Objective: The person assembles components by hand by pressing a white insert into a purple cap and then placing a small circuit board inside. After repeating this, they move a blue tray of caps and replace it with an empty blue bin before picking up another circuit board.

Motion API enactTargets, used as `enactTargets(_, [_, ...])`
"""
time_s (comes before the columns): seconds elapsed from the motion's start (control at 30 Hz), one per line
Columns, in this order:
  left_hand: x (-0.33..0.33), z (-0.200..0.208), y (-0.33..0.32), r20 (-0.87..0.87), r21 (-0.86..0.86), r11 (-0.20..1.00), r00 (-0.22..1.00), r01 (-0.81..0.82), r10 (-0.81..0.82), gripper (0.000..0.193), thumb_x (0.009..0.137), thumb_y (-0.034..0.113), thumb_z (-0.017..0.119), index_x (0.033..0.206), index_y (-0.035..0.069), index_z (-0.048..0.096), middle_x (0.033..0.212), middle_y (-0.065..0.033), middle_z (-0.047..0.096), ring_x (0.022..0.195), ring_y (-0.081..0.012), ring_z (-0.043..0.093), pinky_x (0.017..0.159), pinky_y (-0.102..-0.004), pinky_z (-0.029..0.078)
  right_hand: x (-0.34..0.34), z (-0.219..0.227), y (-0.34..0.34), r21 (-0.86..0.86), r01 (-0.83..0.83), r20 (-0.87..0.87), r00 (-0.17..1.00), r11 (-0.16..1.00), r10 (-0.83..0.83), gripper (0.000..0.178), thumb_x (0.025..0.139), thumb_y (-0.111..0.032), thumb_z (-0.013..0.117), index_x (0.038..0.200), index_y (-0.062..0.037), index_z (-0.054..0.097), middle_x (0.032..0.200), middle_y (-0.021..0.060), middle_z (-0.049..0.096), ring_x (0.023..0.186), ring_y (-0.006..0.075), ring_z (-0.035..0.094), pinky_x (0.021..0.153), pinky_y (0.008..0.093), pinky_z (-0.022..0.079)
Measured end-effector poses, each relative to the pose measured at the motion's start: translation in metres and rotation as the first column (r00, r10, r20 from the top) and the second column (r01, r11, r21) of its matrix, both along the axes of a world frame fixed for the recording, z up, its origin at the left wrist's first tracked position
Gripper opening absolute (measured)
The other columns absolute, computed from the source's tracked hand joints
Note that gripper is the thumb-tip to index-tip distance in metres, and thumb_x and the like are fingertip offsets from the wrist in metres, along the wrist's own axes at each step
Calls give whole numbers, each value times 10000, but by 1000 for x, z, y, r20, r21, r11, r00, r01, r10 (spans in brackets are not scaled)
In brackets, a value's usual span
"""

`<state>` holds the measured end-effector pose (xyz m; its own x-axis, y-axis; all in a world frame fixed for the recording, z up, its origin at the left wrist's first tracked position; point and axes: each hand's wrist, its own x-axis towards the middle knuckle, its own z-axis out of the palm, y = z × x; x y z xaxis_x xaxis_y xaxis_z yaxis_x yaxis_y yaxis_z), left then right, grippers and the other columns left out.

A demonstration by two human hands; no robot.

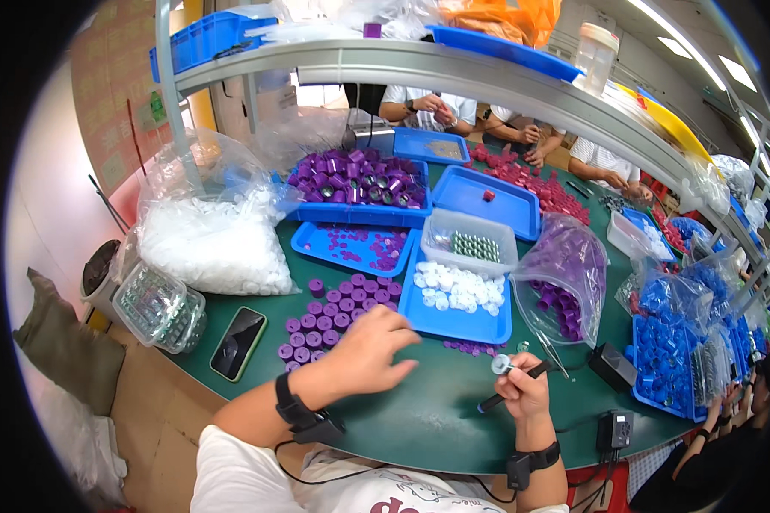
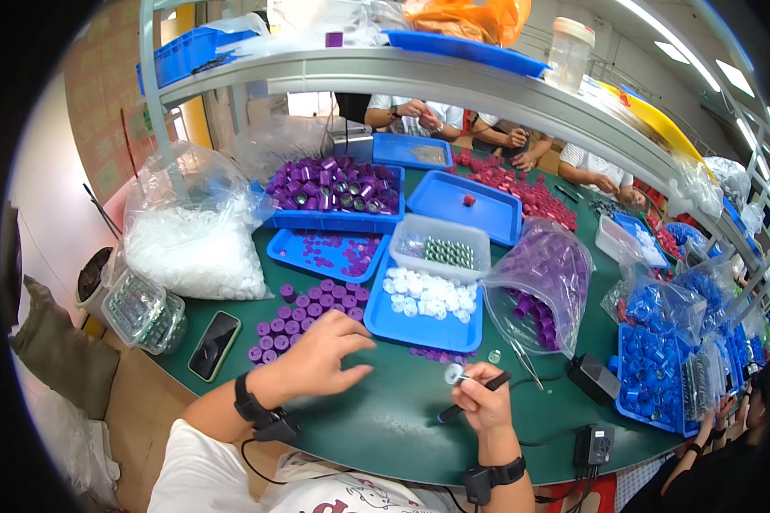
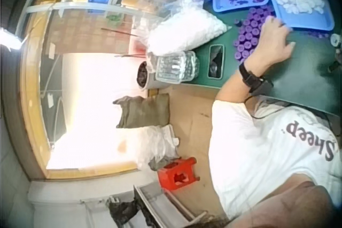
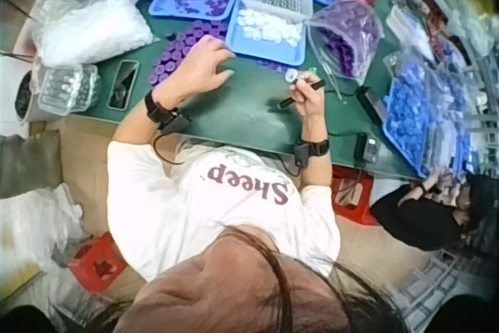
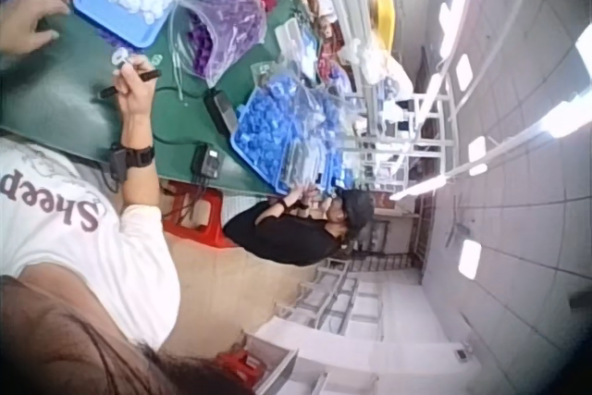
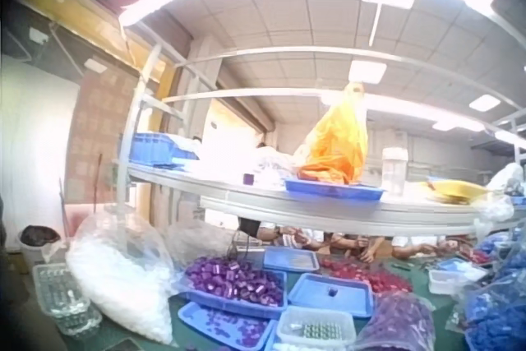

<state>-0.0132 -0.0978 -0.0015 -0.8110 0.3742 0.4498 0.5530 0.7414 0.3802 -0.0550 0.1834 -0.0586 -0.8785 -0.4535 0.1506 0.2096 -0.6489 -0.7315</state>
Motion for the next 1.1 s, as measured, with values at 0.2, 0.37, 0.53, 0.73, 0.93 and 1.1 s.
enactTargets(0.2, [-10, -54, -45, 5, -448, 893, 999, -26, 32, 294, 570, 104, 688, 860, 83, 647, 849, -65, 518, 869, -267, 469, 703, -386, 402, -1, -24, 0, -72, 7, 44, 999, 997, -3, 48, 802, -18, 576, 848, -24, 565, 722, 167, 604, 415, 99, 409, 414, 232, 321])
enactTargets(0.37, [-10, -49, -35, 6, -160, 986, 999, 35, -34, 229, 685, 98, 689, 881, 22, 600, 777, -68, 569, 751, -213, 546, 651, -335, 443, 5, -24, -1, -1, 83, 86, 993, 997, -82, 58, 800, -23, 585, 855, -20, 566, 727, 161, 607, 413, 100, 419, 410, 227, 320])
enactTargets(0.53, [-11, -23, 10, 497, 828, 523, 693, -200, -522, 256, 838, 111, 636, 1067, 9, 585, 895, -67, 638, 732, -94, 594, 623, -221, 478, 15, 4, -7, 98, 133, -17, 991, 986, -132, 95, 827, -41, 573, 908, 8, 565, 779, 158, 627, 448, 69, 420, 422, 205, 324])
enactTargets(0.73, [-11, -36, 40, 372, 924, 192, 666, -329, -646, 236, 877, 106, 575, 1090, 6, 571, 917, -88, 632, 706, -137, 617, 636, -254, 520, 22, 23, -31, 311, 186, -143, 979, 932, -148, 95, 812, -33, 624, 894, 11, 602, 755, 101, 645, 484, 37, 432, 444, 180, 329])
enactTargets(0.93, [-5, -47, 50, 456, 847, 474, 788, -242, -413, 264, 859, 148, 623, 1087, 18, 599, 909, -64, 641, 724, -86, 598, 591, -224, 494, 21, 12, -26, 325, 253, -137, 966, 911, -219, 71, 799, -52, 619, 854, -11, 599, 685, 90, 630, 453, 38, 411, 399, 195, 287])
enactTargets(1.1, [2, -84, 54, 166, 279, 958, 986, -66, 19, 211, 680, 73, 576, 873, -13, 583, 802, -185, 517, 755, -368, 552, 638, -446, 461, 2, -21, -7, 133, 202, 41, 977, 970, -209, 82, 841, -103, 554, 902, -69, 511, 675, 60, 585, 388, 74, 379, 365, 208, 288])
